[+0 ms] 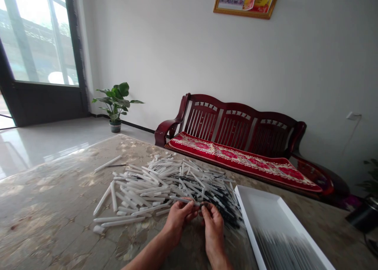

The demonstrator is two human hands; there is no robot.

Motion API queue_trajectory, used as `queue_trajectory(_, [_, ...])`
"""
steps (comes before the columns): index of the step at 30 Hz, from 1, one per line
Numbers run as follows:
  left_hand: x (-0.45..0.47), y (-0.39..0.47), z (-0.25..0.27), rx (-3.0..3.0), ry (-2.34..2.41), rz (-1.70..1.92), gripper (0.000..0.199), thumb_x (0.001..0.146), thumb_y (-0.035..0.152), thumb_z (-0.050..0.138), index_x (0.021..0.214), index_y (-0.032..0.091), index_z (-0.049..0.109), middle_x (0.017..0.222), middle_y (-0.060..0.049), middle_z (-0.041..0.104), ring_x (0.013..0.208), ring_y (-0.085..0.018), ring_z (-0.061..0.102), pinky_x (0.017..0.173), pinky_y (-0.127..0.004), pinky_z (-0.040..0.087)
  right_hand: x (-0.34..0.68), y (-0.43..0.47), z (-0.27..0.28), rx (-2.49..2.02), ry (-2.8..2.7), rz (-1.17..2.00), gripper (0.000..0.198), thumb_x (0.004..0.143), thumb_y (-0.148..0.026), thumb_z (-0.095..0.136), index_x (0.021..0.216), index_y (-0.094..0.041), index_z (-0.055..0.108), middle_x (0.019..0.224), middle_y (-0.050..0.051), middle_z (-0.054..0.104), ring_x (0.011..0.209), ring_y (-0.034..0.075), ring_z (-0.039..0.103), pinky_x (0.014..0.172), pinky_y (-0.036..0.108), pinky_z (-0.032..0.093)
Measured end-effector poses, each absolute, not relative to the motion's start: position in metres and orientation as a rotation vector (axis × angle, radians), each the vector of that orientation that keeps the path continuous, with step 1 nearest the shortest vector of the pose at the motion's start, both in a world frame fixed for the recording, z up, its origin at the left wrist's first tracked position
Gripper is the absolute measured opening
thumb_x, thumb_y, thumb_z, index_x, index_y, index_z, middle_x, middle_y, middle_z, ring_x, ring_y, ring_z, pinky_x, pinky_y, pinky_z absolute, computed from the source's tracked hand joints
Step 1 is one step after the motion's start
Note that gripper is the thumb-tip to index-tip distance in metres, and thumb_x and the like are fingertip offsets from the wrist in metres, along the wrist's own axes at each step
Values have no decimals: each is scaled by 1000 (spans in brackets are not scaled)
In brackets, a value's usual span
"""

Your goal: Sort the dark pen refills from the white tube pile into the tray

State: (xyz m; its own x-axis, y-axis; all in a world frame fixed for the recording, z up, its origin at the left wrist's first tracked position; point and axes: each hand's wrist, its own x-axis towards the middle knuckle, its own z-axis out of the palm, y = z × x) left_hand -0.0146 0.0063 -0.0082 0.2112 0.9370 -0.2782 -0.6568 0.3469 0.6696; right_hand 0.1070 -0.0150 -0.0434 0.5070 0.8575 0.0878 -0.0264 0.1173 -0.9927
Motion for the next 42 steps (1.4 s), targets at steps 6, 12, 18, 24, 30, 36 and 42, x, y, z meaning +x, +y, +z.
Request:
queue_trajectory(6, [-15,5,-7,525,752,1198,48,45,38,95,76,15,65,70,-4,75,65,-17,70,60,-25,56,108,-16,-40,-1356,-977,625,38,74,-55,66,84,-18,73,73,5,74,64,21,65,55,27,48])
queue_trajectory(12, [-16,2,-3,652,784,1212,49,45,43,93,74,16,65,66,-1,72,61,-17,69,55,-25,53,114,-22,-32,-1466,-1221,458,41,85,-59,54,80,-22,69,76,6,74,67,20,66,62,27,50])
queue_trajectory(18, [-14,0,-1,713,797,1202,47,46,41,92,73,16,63,60,2,68,55,-15,66,49,-22,50,114,-26,-36,-1541,-1226,422,49,87,-67,44,72,-25,65,70,6,71,62,22,64,57,30,47])
queue_trajectory(24, [-15,0,0,694,812,1173,46,48,40,92,76,15,64,65,0,69,58,-16,67,52,-24,51,107,-34,-25,-1451,-1168,454,43,91,-58,44,89,-23,68,81,4,72,77,22,66,70,29,49])
queue_trajectory(30, [-13,0,-1,725,790,1178,46,46,40,92,72,15,63,60,2,66,54,-15,65,47,-22,48,112,-32,-25,-1526,-1236,493,44,88,-62,46,74,-24,64,69,4,70,66,22,63,62,30,45])
queue_trajectory(36, [-15,2,-1,694,803,1175,44,48,37,92,74,15,64,63,1,68,55,-15,66,50,-23,50,108,-33,-27,-1475,-1182,457,46,91,-61,41,79,-24,66,73,3,70,71,22,63,63,29,45])
queue_trajectory(42, [-14,2,-4,742,780,1162,45,47,41,92,72,15,64,60,2,66,53,-14,65,47,-22,49,109,-34,-25,-1510,-1219,524,44,91,-58,45,70,-24,63,67,2,67,64,21,60,61,29,44])
